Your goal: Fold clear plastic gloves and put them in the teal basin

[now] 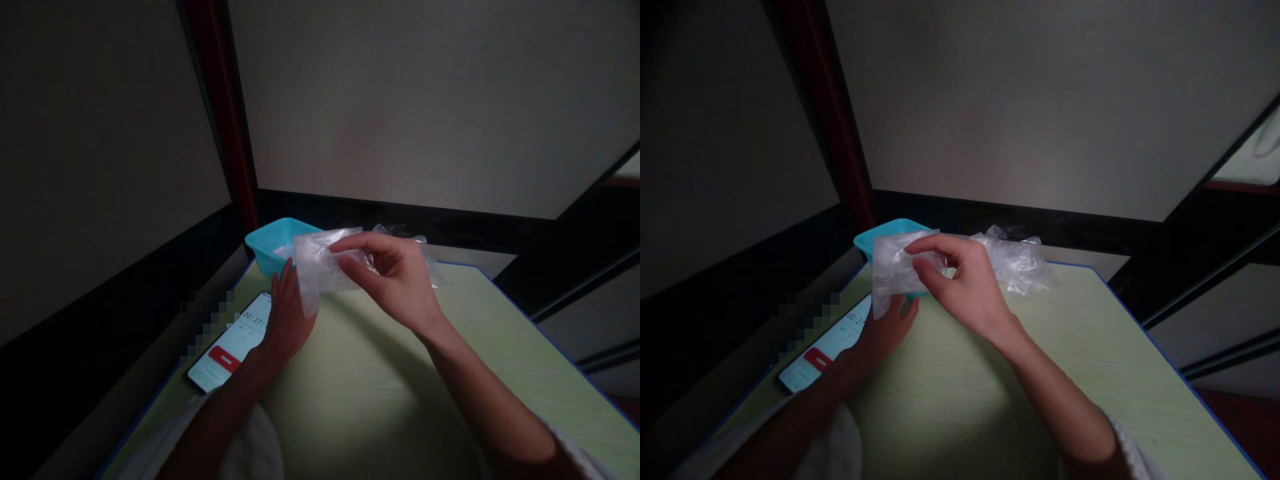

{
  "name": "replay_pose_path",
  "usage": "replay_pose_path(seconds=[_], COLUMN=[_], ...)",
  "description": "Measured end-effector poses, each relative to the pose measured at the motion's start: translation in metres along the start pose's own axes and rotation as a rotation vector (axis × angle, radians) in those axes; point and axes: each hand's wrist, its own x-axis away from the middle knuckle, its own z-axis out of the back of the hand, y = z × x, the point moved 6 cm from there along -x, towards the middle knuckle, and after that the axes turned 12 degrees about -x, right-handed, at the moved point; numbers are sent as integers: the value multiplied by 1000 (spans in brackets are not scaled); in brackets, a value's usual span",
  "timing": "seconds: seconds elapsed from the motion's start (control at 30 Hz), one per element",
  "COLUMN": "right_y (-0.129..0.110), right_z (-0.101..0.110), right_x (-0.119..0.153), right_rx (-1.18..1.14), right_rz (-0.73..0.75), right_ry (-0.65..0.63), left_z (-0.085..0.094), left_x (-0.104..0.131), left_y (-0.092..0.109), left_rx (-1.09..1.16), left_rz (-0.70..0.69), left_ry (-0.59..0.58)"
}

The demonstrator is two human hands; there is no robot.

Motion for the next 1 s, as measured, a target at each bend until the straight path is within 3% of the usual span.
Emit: replay_pose_path(seconds=[0.5,0.9,1.0], right_y=[44,98,111], right_z=[13,6,-4], right_x=[-70,-94,-100], right_rx=[-19,33,81], right_rz=[-60,-207,-209], right_ry=[17,-118,-159], left_z=[12,2,-2], left_x=[3,17,18], left_y=[10,7,8], left_rx=[-200,-225,-254], left_rz=[-193,-152,-230], left_ry=[203,150,134])
